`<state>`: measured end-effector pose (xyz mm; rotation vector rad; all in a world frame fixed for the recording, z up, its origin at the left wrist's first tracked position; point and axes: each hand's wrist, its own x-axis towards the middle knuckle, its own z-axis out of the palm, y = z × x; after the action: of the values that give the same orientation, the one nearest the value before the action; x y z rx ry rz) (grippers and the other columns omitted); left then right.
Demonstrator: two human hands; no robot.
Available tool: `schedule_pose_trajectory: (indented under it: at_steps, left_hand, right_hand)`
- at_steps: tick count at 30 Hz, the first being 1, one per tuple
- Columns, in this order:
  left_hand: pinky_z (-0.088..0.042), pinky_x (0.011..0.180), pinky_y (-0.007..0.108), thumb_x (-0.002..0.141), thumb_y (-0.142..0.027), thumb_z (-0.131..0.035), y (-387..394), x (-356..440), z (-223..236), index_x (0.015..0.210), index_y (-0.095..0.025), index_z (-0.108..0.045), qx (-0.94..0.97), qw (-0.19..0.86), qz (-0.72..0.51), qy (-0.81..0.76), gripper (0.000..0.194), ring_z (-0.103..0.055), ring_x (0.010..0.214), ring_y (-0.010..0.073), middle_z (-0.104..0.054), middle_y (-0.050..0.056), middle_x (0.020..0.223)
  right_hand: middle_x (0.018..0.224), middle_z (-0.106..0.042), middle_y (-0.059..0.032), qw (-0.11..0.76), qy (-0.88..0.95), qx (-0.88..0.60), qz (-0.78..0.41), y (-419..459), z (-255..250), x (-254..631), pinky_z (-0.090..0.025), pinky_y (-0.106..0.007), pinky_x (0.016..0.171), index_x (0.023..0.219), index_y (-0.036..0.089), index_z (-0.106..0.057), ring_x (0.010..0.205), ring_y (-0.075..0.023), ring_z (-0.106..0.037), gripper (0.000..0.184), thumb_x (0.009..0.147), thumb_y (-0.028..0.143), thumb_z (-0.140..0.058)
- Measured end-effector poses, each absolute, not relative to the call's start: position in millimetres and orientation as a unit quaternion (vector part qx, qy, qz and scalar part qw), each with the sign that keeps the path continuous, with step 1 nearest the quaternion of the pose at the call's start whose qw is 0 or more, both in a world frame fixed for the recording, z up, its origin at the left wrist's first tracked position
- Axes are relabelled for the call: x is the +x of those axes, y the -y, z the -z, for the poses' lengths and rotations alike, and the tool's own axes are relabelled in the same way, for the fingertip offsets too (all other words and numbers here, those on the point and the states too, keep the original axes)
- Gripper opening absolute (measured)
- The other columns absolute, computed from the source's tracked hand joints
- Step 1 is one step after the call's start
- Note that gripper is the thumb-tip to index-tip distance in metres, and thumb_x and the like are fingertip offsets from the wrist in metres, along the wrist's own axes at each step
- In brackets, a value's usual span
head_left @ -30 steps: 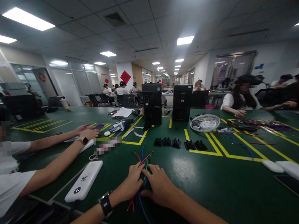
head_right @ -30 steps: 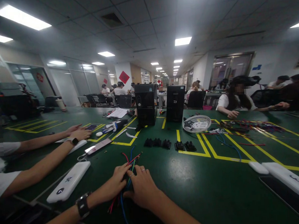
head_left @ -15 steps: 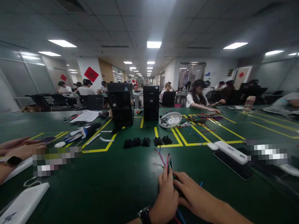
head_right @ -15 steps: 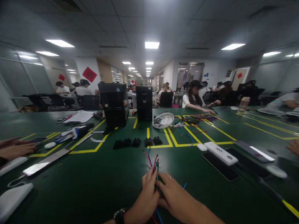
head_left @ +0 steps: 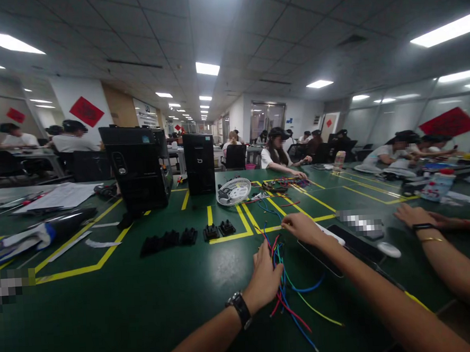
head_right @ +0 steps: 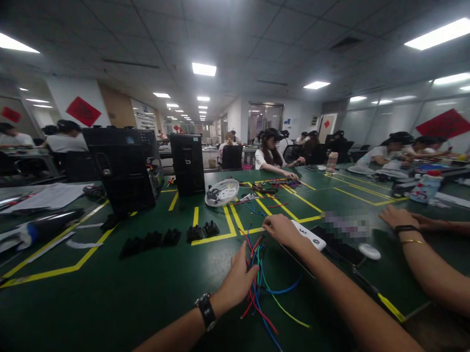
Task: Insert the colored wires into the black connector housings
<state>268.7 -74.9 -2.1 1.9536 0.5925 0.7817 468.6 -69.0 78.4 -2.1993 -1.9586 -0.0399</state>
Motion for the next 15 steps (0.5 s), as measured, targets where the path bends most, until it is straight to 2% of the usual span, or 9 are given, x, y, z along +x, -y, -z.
schedule_pose_trajectory:
  at_steps: [4, 8, 11, 15]
  left_hand:
    - [-0.025, 0.108, 0.041, 0.086, -0.029, -0.044, 41, 211, -9, 0.138, -0.021, -0.034, 0.832, 0.332, -0.354, -0.271, 0.053, -0.034, 0.128, 0.0242, -0.04, 0.011, 0.139]
    - [-0.028, 0.106, 0.046, 0.088, -0.03, -0.041, -16, 125, -22, 0.13, -0.026, -0.043, 0.866, 0.128, -0.354, -0.329, 0.042, -0.036, 0.127, 0.0245, -0.043, 0.007, 0.136]
    - [-0.035, 0.1, 0.048, 0.087, -0.04, -0.043, -63, 63, -20, 0.131, -0.023, -0.043, 0.848, 0.045, -0.327, -0.415, 0.047, -0.037, 0.126, 0.0274, -0.043, 0.008, 0.136]
    - [-0.038, 0.095, 0.053, 0.084, -0.051, -0.04, -116, 8, 4, 0.134, -0.018, -0.041, 0.826, 0.001, -0.271, -0.495, 0.06, -0.035, 0.127, 0.0335, -0.037, 0.013, 0.141]
  right_hand:
    - [0.11, -0.06, -0.0086, 0.093, 0.591, -0.801, 0.035, 3, -63, 491, -0.047, -0.037, 0.083, 0.11, 0.014, -0.059, 0.099, -0.0215, -0.058, 0.027, 0.09, 0.032, -0.052]
    - [0.116, -0.056, -0.0085, 0.084, 0.541, -0.837, 0.025, -32, -45, 503, -0.05, -0.039, 0.081, 0.117, 0.016, -0.054, 0.098, -0.0205, -0.058, 0.032, 0.089, 0.031, -0.055]
    - [0.111, -0.059, -0.0087, 0.093, 0.523, -0.847, 0.023, -39, -40, 508, -0.049, -0.04, 0.081, 0.112, 0.014, -0.056, 0.096, -0.0201, -0.059, 0.029, 0.089, 0.032, -0.055]
    - [0.097, -0.065, -0.0161, 0.134, 0.532, -0.836, 0.029, -33, -51, 507, -0.044, -0.032, 0.078, 0.091, 0.01, -0.065, 0.094, -0.0241, -0.06, 0.019, 0.087, 0.023, -0.052]
